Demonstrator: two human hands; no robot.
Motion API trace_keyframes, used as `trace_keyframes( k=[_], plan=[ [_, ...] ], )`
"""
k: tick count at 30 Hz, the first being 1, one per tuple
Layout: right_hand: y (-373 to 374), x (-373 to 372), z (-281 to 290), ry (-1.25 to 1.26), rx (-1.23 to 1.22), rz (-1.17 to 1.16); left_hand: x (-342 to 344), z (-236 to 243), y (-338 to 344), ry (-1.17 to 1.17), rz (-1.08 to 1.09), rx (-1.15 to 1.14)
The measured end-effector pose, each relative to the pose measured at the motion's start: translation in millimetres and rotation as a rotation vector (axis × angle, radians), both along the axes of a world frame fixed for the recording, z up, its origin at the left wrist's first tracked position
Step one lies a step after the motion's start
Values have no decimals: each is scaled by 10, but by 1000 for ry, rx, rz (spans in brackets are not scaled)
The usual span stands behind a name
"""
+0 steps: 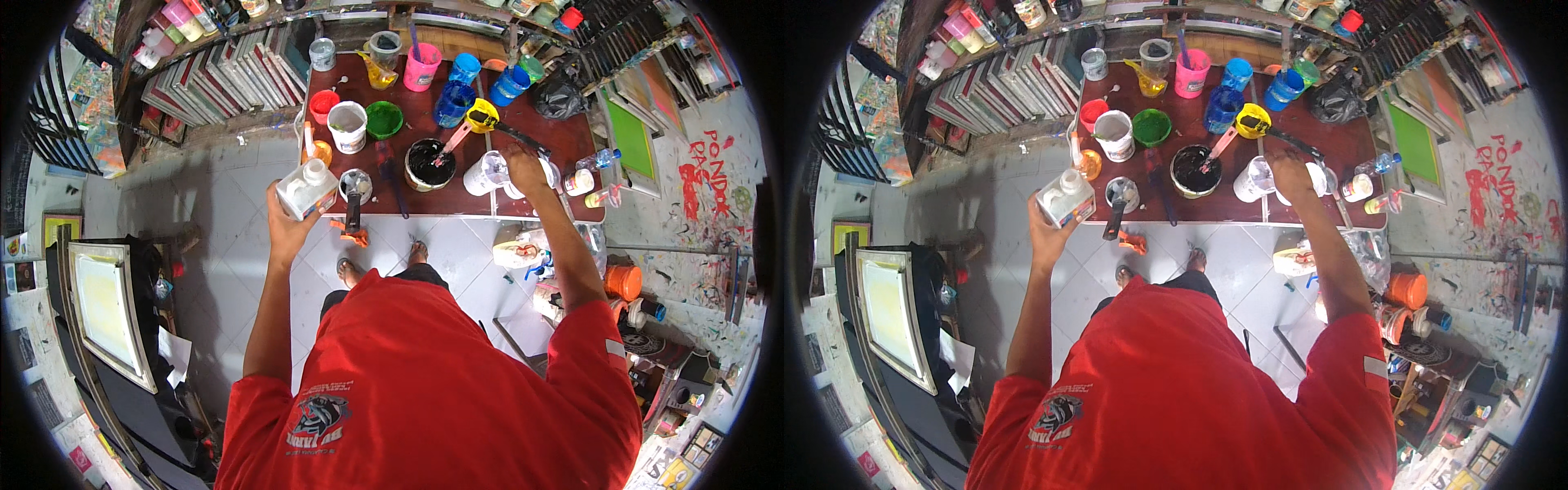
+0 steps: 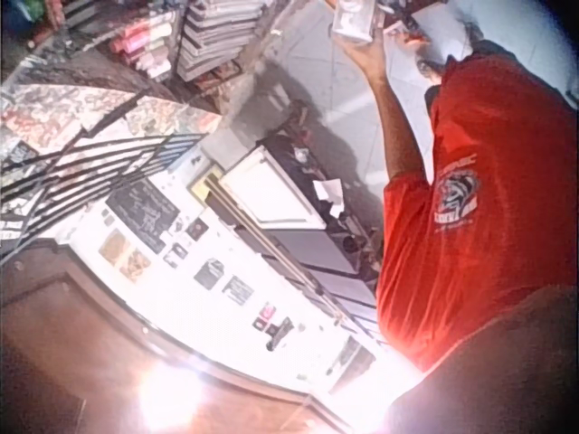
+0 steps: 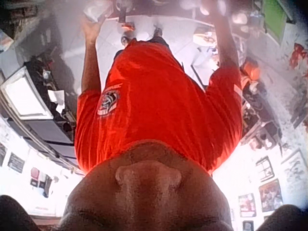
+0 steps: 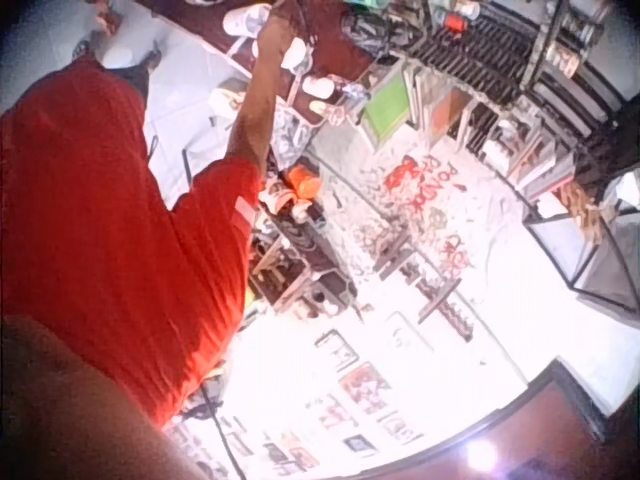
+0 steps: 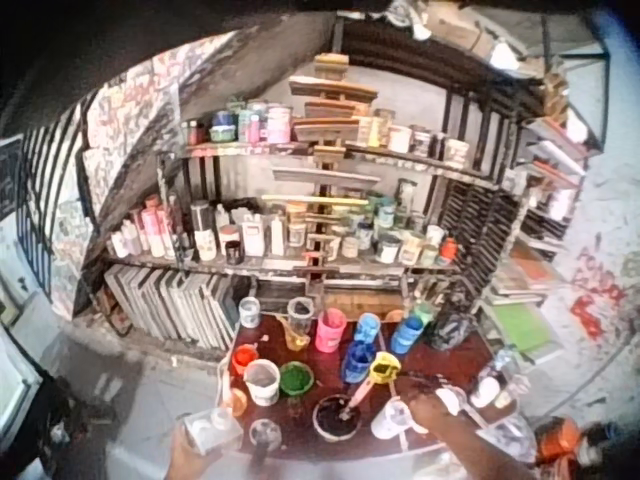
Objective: The person mixes white paint in a plastic cup using a spatula, then pours it onto a screen printing frame. They repeat the process by scooping more paint and mixing it again.
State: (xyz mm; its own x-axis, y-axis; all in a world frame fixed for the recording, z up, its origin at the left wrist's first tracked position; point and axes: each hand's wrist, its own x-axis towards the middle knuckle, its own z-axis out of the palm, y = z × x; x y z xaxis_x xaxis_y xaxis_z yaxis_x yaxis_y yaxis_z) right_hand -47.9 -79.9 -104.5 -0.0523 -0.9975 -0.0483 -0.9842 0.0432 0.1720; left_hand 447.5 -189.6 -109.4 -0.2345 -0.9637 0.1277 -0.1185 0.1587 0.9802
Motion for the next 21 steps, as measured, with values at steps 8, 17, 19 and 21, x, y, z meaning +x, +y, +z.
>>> trace_keyframes(
  k=[8, 17, 19, 21],
  plan=[
    [74, -75, -18, -386, -202, -268, -37, -17, -36, -26, -15, -33],
    [140, 200, 280, -2204, -405, -721, -367, 337, -109, 63, -138, -45],
    [96, 618, 662, -2212, -372, -650, -498, 441, -163, 60, -176, -82],
    [-12, 993, 1007, -2225, -325, -532, -670, 503, -205, 77, -232, -130]
  ],
)
